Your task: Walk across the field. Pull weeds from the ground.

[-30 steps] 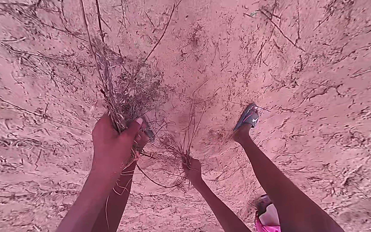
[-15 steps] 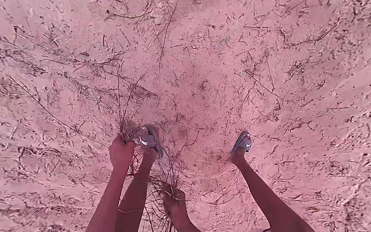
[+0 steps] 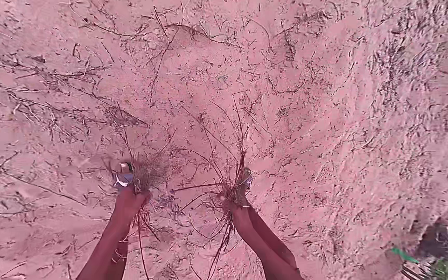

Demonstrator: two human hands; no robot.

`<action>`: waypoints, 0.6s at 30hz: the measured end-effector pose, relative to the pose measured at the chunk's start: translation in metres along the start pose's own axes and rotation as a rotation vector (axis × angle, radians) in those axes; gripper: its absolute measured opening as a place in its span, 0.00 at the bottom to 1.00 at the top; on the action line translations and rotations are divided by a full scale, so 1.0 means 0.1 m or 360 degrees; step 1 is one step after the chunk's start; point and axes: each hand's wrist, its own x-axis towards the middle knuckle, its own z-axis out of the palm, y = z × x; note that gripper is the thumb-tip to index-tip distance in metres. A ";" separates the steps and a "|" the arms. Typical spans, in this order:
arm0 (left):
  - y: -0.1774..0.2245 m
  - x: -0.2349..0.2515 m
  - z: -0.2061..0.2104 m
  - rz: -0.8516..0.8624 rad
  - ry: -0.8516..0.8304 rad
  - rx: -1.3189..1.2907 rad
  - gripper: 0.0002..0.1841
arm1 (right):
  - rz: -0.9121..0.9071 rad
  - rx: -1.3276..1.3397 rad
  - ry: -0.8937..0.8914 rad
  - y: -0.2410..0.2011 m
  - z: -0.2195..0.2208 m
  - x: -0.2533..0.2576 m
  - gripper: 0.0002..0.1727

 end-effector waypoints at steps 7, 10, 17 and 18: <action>0.33 -1.11 1.48 -0.0258 -0.0584 -0.0818 0.25 | 0.0213 -0.0976 -0.0207 0.25 0.08 -0.12 0.20; 0.32 -1.25 1.43 -0.0425 -0.0629 -0.1009 0.29 | 0.0445 -0.1600 -0.0748 0.06 -0.11 -0.11 0.31; 0.22 -1.24 1.87 -0.0516 0.0143 -0.0981 0.11 | 0.0028 -0.1413 -0.1450 0.10 -0.34 -0.48 0.35; 0.21 -1.16 1.88 -0.0509 0.0235 -0.0927 0.12 | 0.0040 -0.1141 -0.1600 0.15 -0.49 -0.31 0.34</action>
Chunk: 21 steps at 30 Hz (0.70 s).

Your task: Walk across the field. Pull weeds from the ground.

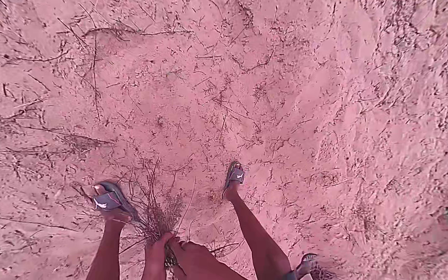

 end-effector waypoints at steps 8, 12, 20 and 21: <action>0.57 0.53 -0.20 0.0543 0.0167 0.0767 0.37 | 0.1032 -0.0237 0.1113 2.30 -2.19 0.85 0.19; 0.72 0.43 -0.13 0.0539 0.0090 0.0709 0.30 | 0.1014 -0.0728 0.0813 3.00 -2.44 1.45 0.23; 0.61 0.55 -0.07 0.0493 0.0231 0.0800 0.24 | 0.0736 -0.0163 0.1036 3.36 -2.02 1.66 0.17; 0.57 0.55 -0.06 0.0499 0.0217 0.0832 0.26 | 0.0642 0.0033 0.1144 3.39 -1.94 1.57 0.17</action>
